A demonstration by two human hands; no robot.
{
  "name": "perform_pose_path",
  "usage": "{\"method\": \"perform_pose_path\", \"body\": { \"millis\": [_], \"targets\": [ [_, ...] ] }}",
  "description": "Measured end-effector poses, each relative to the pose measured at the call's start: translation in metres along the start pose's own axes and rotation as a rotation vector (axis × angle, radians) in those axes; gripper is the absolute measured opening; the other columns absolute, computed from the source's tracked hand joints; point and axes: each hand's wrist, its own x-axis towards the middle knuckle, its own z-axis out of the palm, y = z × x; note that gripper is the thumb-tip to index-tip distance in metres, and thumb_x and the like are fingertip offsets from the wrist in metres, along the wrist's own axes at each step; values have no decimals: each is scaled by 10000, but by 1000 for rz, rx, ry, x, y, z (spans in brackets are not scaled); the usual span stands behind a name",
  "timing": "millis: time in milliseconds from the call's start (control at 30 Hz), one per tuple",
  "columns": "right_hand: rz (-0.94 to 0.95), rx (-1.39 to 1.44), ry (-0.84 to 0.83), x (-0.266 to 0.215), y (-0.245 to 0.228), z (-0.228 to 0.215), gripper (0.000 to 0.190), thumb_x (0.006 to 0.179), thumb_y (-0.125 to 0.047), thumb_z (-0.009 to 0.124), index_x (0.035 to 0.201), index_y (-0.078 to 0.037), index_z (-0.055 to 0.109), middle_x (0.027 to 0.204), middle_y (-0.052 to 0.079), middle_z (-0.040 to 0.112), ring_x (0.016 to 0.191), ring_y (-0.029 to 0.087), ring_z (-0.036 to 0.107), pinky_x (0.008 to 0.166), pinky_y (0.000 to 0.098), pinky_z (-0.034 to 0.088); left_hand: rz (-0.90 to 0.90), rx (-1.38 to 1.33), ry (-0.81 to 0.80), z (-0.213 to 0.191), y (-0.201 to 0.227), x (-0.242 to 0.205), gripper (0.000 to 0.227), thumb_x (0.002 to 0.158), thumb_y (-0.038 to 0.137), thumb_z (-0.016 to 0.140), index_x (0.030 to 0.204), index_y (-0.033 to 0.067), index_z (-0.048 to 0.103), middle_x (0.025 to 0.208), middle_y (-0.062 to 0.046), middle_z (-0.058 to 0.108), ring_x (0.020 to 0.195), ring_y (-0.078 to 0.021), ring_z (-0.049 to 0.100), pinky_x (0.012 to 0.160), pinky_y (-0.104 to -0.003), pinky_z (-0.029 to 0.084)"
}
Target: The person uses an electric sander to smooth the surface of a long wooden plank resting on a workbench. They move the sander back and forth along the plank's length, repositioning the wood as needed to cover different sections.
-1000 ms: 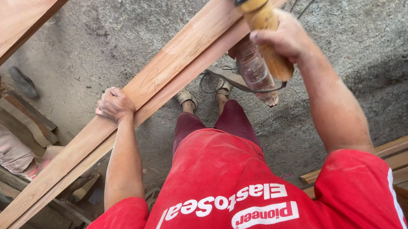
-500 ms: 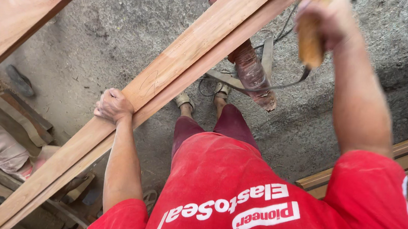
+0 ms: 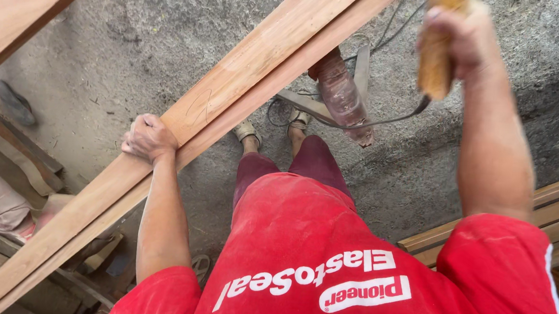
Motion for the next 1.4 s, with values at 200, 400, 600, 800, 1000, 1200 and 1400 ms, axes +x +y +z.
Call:
{"method": "perform_pose_path", "body": {
  "millis": [200,400,600,800,1000,1200,1400],
  "targets": [
    [-39,162,-48,22,3,-30,337,1011,-198,745,1199,24,575,938,156,663,817,262,715,780,416,642,-19,-5,19,1,4,4,326,908,331,522,840,151,784,943,-104,768,900,-365,649,917,-514,360],
    [-2,-5,-187,-25,11,73,466,908,-201,728,1299,-9,563,955,92,657,814,211,695,767,402,635,-28,-19,41,-1,8,6,306,886,319,532,869,153,789,988,-99,773,908,-358,667,931,-556,370],
    [69,-121,-341,-100,36,206,404,857,-166,744,1205,-14,606,1000,62,682,818,170,688,751,341,609,-93,12,24,-1,5,6,333,918,360,514,888,168,784,965,-75,777,963,-307,669,971,-534,371],
    [75,-101,-440,-161,68,298,357,869,-127,765,1184,-50,616,1009,25,679,849,125,655,759,301,571,-64,-340,81,3,-6,-6,318,948,359,482,929,227,771,980,6,780,993,-235,655,1034,-521,329],
    [71,-473,-525,-214,93,400,445,800,-246,828,1159,-64,638,992,54,712,842,143,670,748,324,569,168,-510,180,-6,-129,-1,302,1027,417,513,1130,212,709,1183,2,712,1176,-208,613,1084,-496,351],
    [6,-510,-538,-232,112,449,508,775,-275,844,1192,-67,642,1029,55,733,900,151,694,811,328,573,57,-214,162,-9,-244,3,437,1063,460,467,951,164,770,994,-60,724,1051,-313,602,1082,-655,189],
    [84,-192,-381,-210,95,389,403,859,-223,769,1175,-30,610,963,64,679,810,167,686,741,342,607,33,-167,145,-13,-242,1,485,1051,506,509,829,147,749,888,-65,713,973,-310,604,1080,-596,256]
  ]
}}
